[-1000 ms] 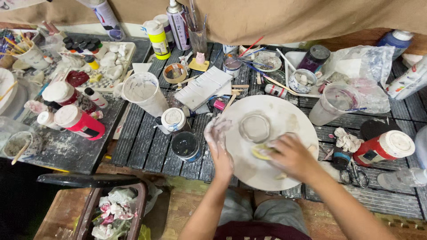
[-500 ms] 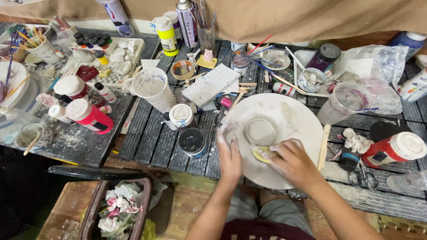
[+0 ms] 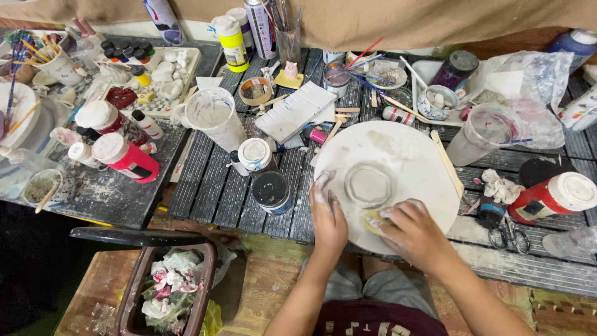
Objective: The person shapes a lump of clay on a rotating pottery wheel using a wooden modeling tool and a yellow sponge. They smooth the exterior and interior surfaces, refine the rim, and periodically wipe the wheel head.
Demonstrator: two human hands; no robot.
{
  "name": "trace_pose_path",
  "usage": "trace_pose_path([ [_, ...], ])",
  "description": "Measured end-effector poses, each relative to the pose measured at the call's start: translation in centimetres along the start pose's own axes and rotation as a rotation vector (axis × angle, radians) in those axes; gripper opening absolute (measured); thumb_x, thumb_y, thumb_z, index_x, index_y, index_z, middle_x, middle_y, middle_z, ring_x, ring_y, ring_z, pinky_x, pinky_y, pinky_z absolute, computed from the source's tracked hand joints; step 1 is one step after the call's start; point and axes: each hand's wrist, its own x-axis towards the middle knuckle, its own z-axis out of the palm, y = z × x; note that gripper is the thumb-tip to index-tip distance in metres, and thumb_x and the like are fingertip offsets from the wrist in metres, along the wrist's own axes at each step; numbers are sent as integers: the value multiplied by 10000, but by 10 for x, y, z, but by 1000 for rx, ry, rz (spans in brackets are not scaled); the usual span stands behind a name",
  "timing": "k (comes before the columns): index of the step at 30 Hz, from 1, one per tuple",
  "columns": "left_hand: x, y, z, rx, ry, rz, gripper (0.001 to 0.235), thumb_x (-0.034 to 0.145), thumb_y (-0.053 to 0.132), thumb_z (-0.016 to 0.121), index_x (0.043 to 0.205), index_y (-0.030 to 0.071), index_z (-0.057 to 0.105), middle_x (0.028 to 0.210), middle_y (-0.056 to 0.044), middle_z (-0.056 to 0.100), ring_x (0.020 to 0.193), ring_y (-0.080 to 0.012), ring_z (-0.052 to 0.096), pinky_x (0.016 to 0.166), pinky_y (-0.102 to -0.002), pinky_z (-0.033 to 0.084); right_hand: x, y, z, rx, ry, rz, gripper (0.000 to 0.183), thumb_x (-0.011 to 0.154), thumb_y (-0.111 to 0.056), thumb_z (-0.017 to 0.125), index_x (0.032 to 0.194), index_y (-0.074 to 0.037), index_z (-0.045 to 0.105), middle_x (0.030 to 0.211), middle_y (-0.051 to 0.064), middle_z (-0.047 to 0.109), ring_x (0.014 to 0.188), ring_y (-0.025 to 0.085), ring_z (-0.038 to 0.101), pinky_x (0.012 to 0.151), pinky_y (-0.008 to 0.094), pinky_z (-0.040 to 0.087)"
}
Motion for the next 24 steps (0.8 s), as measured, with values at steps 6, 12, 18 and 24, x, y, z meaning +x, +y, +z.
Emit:
trace_pose_path([
  [6, 2, 1, 3, 49, 4, -42, 424, 959, -62, 463, 1381, -44, 505, 1359, -256, 579, 1312, -434, 506, 1152, -518, 347, -4, 7, -19, -21, -13, 133, 394, 664, -191, 851, 1037, -133, 740, 988, 46, 655, 928, 251, 584, 847, 430, 458],
  [12, -2, 1, 5, -10, 20, -21, 450, 950, -62, 433, 1397, -34, 475, 1344, -240, 579, 1300, -403, 541, 1147, -492, 383, -2, 6, 10, -109, 8, -22, 347, 712, -142, 824, 1051, -130, 749, 1064, 31, 678, 1027, 233, 595, 919, 430, 476],
  [18, 0, 4, 5, 29, 0, -61, 437, 960, -64, 447, 1395, -31, 480, 1343, -237, 586, 1290, -396, 540, 1125, -483, 385, -21, 25, -13, -45, -27, 162, 281, 665, -193, 835, 920, -117, 746, 1047, 51, 677, 1009, 253, 577, 895, 429, 471],
  [24, -6, -7, 8, 46, 12, -30, 456, 952, -44, 465, 1408, -39, 463, 1368, -251, 565, 1301, -421, 518, 1145, -502, 354, -11, 12, 11, -34, 27, 86, 305, 704, -156, 844, 1001, -129, 776, 1034, 21, 680, 1014, 231, 591, 923, 420, 483],
])
